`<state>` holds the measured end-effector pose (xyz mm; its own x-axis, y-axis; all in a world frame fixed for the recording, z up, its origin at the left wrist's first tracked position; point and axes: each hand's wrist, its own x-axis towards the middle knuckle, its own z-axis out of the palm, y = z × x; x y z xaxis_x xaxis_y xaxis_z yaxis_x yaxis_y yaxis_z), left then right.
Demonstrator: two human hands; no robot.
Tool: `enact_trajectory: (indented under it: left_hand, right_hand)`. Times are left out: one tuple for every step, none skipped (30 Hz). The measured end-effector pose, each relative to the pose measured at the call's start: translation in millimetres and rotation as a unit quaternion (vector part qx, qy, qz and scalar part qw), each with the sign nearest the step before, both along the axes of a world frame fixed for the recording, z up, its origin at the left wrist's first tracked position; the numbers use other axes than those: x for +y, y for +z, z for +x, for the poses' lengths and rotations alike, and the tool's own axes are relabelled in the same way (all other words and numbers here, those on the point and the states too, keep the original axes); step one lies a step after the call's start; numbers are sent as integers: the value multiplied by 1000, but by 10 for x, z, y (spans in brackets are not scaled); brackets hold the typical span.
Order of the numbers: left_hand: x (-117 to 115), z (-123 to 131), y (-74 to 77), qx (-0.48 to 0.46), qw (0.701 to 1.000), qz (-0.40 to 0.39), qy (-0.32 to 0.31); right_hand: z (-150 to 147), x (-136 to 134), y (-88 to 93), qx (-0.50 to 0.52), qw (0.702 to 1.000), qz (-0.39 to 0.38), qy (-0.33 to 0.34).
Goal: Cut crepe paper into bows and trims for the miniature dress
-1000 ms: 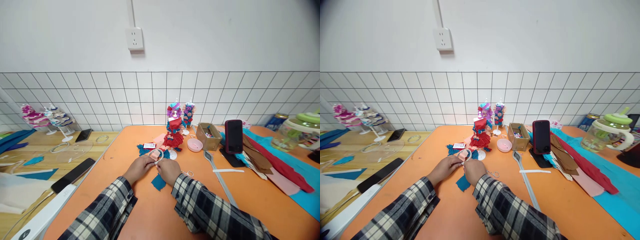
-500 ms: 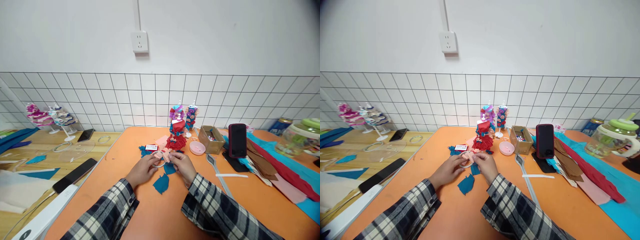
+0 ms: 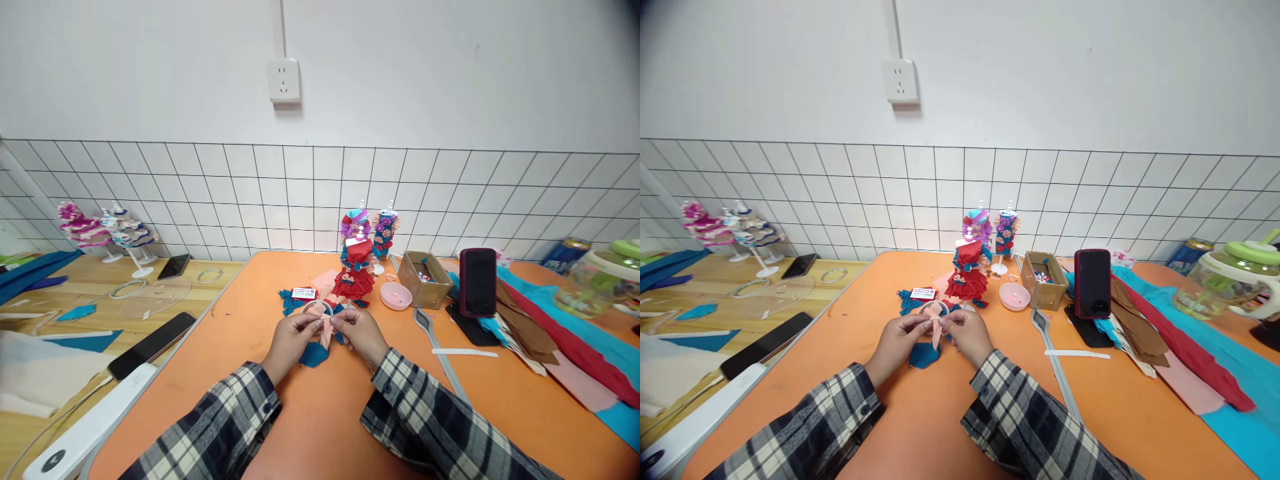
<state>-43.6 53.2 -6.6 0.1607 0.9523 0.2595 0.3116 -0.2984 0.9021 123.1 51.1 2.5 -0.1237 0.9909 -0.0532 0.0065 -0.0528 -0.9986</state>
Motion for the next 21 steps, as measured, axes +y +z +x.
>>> enact_trajectory:
  left_hand:
    - [10, -11, -13, -5, 1000, -2, 2]
    - [19, -20, -26, -9, 1000, -4, 5]
    - [28, -26, -38, -14, 1000, -6, 8]
    - [36, -30, -47, -18, 1000, -7, 9]
    - [44, -33, -53, -22, 1000, -8, 11]
    - [50, -37, -54, -24, 1000, -7, 13]
    - [56, -42, -50, -27, 999, -5, 18]
    - [61, -49, -42, -29, 999, -2, 25]
    - [64, -56, -32, -33, 999, 2, 34]
    - [65, -63, -20, -39, 998, 6, 42]
    - [65, -68, -10, -46, 998, 9, 48]
    - [62, -71, -2, -52, 997, 10, 51]
    - [58, -70, 3, -58, 997, 9, 52]
    - [52, -66, 5, -62, 997, 8, 51]
    - [47, -61, 3, -62, 997, 7, 49]
    - [43, -55, -1, -61, 997, 7, 48]
    - [41, -49, -6, -57, 997, 10, 49]
    - [40, -44, -12, -53, 997, 15, 49]
    - [41, -40, -19, -47, 997, 21, 49]
    - [42, -36, -26, -41, 998, 28, 49]
    - [43, -33, -34, -35, 998, 33, 47]
  right_hand:
    - [7, 5, -9, 0, 1000, -2, 0]
    - [16, 12, -22, 0, 1000, -4, 1]
    - [24, 20, -36, 0, 1000, -6, 2]
    - [31, 28, -52, 1, 1000, -7, 2]
    - [38, 37, -66, 3, 1000, -8, 2]
    - [44, 46, -76, 7, 1000, -8, 0]
    - [51, 53, -80, 12, 1000, -7, -4]
    - [60, 58, -76, 19, 1000, -5, -12]
    - [70, 59, -61, 30, 999, 0, -23]
    - [84, 56, -35, 43, 998, 7, -36]
    - [101, 46, 0, 57, 997, 16, -50]
    - [120, 31, 42, 81, 995, 24, -58]
    - [141, 12, 86, 112, 992, 28, -55]
    - [161, -11, 130, 146, 988, 26, -39]
    - [177, -33, 166, 176, 984, 16, -10]
    - [187, -54, 192, 181, 983, 7, 18]
    - [189, -69, 204, 165, 986, 1, 39]
    - [181, -77, 200, 132, 990, -1, 50]
    - [163, -77, 182, 92, 995, 2, 46]
    - [138, -69, 151, 51, 998, 11, 35]
    - [108, -54, 111, 14, 999, 24, 23]
